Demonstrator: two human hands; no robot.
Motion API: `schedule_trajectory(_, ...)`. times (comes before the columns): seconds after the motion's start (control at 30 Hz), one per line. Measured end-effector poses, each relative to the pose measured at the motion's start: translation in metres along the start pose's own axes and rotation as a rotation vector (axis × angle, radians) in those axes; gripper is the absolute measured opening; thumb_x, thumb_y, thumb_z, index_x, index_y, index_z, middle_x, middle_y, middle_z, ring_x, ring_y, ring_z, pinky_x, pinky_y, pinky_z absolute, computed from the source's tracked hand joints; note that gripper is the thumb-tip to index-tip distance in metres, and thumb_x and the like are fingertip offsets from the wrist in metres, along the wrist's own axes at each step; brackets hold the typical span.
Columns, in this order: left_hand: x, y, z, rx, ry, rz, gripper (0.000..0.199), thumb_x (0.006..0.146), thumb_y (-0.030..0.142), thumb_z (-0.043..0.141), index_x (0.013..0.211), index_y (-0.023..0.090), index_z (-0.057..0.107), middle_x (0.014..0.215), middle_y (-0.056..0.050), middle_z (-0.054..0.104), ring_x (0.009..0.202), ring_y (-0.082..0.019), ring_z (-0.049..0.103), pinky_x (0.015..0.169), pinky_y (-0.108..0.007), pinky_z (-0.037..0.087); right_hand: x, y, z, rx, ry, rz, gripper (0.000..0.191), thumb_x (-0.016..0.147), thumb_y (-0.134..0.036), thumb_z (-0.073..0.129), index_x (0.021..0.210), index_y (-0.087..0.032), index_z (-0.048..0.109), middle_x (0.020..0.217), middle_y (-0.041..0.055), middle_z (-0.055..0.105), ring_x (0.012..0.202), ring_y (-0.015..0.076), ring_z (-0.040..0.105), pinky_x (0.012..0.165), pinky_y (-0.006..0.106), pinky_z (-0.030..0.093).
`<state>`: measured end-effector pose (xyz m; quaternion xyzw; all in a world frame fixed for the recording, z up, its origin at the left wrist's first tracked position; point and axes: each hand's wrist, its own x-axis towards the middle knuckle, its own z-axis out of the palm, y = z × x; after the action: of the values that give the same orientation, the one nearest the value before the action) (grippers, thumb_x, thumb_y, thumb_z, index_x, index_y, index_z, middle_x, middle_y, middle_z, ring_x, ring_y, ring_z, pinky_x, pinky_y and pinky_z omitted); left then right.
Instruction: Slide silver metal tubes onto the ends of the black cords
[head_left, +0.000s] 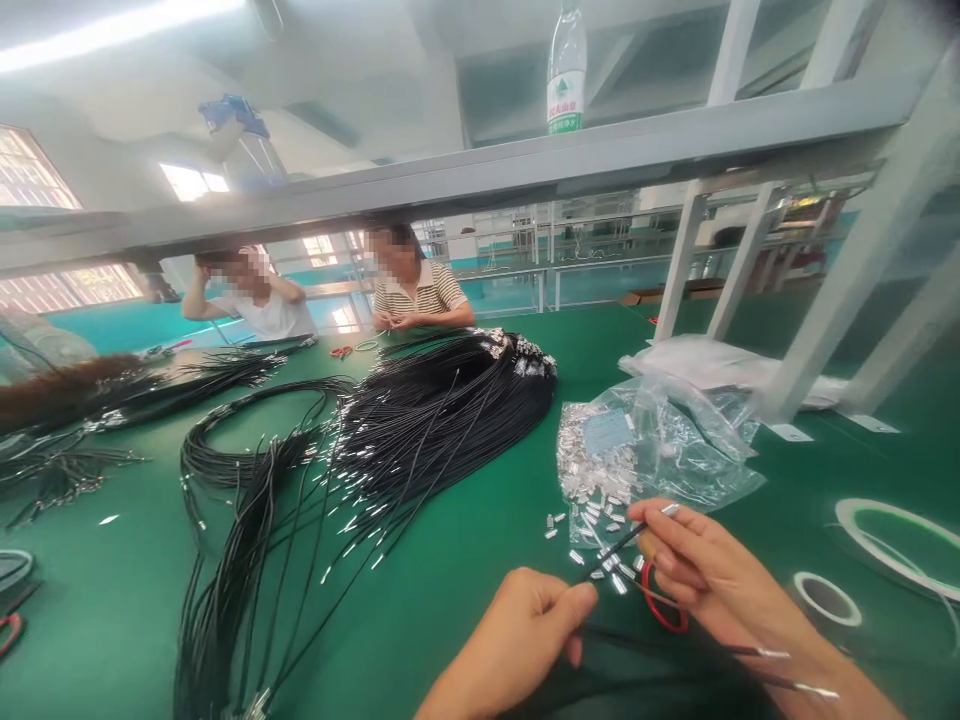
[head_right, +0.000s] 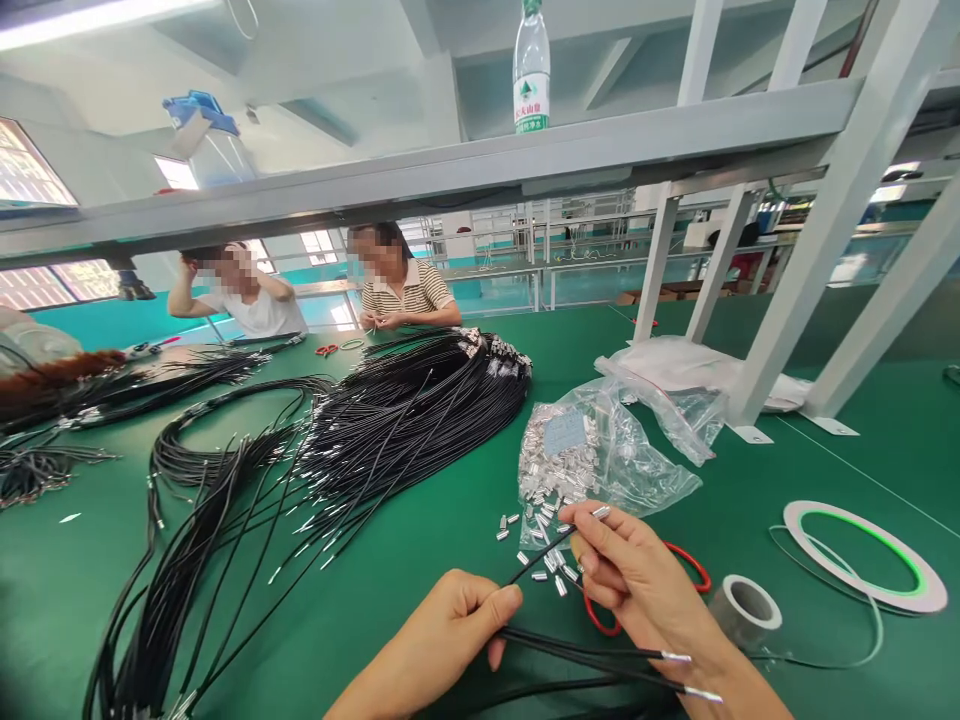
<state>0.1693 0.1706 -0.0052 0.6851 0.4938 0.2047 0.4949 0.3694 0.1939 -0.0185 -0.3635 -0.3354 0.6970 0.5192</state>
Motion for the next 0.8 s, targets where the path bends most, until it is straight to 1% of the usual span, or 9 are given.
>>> schedule_trajectory(0.13, 0.0, 0.0, -0.002, -0.018, 0.009, 0.0, 0.056, 0.085, 0.058, 0.038, 0.047, 0.018, 0.048, 0.045, 0.004, 0.035, 0.049, -0.01, 0.032, 0.054, -0.026, 0.026, -0.001, 0.003, 0.001, 0.031, -0.065, -0.006, 0.048, 0.066, -0.048, 0.082, 0.095, -0.016, 0.063, 0.054, -0.0045, 0.043, 0.041, -0.0005, 0.015, 0.038, 0.016, 0.012)
schedule_trajectory(0.2, 0.0, 0.0, -0.003, -0.032, 0.017, 0.007, 0.056, 0.084, 0.058, 0.038, 0.047, 0.018, 0.048, 0.046, 0.004, 0.037, 0.05, -0.01, 0.034, 0.056, -0.025, 0.027, -0.001, 0.003, -0.001, 0.04, -0.043, -0.047, 0.046, 0.069, -0.048, 0.079, 0.098, -0.017, 0.063, 0.056, -0.0045, 0.043, 0.042, 0.0003, 0.016, 0.039, 0.016, 0.013)
schedule_trajectory(0.33, 0.001, -0.002, -0.003, -0.03, 0.019, 0.019, 0.056, 0.084, 0.059, 0.037, 0.047, 0.018, 0.047, 0.045, 0.004, 0.035, 0.049, -0.01, 0.033, 0.054, -0.026, 0.026, 0.003, 0.003, -0.005, 0.036, 0.019, -0.088, 0.042, 0.073, -0.051, 0.075, 0.094, -0.016, 0.062, 0.056, -0.005, 0.038, 0.044, 0.0021, 0.017, 0.039, 0.017, 0.014)
schedule_trajectory(0.43, 0.001, -0.004, -0.001, -0.025, 0.006, 0.01, 0.056, 0.085, 0.058, 0.038, 0.047, 0.018, 0.048, 0.043, 0.005, 0.032, 0.047, -0.01, 0.03, 0.052, -0.025, 0.025, 0.002, 0.008, -0.002, -0.057, 0.0, -0.075, 0.045, 0.073, -0.054, 0.074, 0.092, -0.015, 0.06, 0.054, -0.0057, 0.036, 0.043, 0.0022, 0.016, 0.039, 0.017, 0.014)
schedule_trajectory(0.57, 0.002, -0.006, 0.001, -0.045, 0.026, 0.025, 0.056, 0.086, 0.057, 0.038, 0.048, 0.017, 0.049, 0.047, 0.004, 0.039, 0.049, -0.01, 0.035, 0.054, -0.024, 0.027, -0.003, 0.015, 0.009, -0.246, -0.074, 0.013, 0.051, 0.075, -0.061, 0.067, 0.096, -0.015, 0.058, 0.054, -0.0058, 0.035, 0.043, 0.0031, 0.018, 0.039, 0.018, 0.011)
schedule_trajectory(0.63, 0.002, -0.006, -0.001, -0.053, 0.045, 0.041, 0.056, 0.087, 0.056, 0.038, 0.049, 0.017, 0.05, 0.049, 0.003, 0.041, 0.051, -0.01, 0.037, 0.056, -0.024, 0.029, -0.004, 0.013, 0.006, -0.358, -0.055, 0.016, 0.053, 0.078, -0.062, 0.062, 0.103, -0.016, 0.056, 0.054, -0.0063, 0.035, 0.043, 0.0043, 0.018, 0.041, 0.019, 0.012)
schedule_trajectory(0.67, 0.002, -0.006, -0.001, -0.056, 0.054, 0.046, 0.056, 0.087, 0.056, 0.038, 0.049, 0.017, 0.05, 0.049, 0.003, 0.042, 0.052, -0.01, 0.038, 0.056, -0.023, 0.029, -0.003, 0.011, 0.001, -0.446, -0.015, -0.018, 0.052, 0.079, -0.062, 0.06, 0.104, -0.017, 0.055, 0.054, -0.0065, 0.034, 0.044, 0.0053, 0.02, 0.042, 0.02, 0.014)
schedule_trajectory(0.73, 0.001, -0.006, -0.002, -0.059, 0.062, 0.048, 0.056, 0.088, 0.055, 0.039, 0.049, 0.016, 0.05, 0.048, 0.004, 0.04, 0.051, -0.009, 0.037, 0.056, -0.023, 0.029, 0.002, 0.004, -0.015, -0.713, 0.085, -0.137, 0.046, 0.08, -0.061, 0.055, 0.096, -0.018, 0.057, 0.054, -0.0047, 0.037, 0.046, 0.0087, 0.029, 0.046, 0.022, 0.022)
schedule_trajectory(0.8, 0.0, -0.006, -0.003, -0.056, 0.059, 0.044, 0.056, 0.088, 0.055, 0.039, 0.049, 0.017, 0.049, 0.047, 0.004, 0.038, 0.05, -0.009, 0.034, 0.055, -0.024, 0.027, 0.008, -0.002, -0.034, -1.044, 0.125, -0.223, 0.039, 0.083, -0.057, 0.048, 0.084, -0.019, 0.058, 0.06, 0.0002, 0.049, 0.057, 0.0141, 0.044, 0.054, 0.025, 0.031)
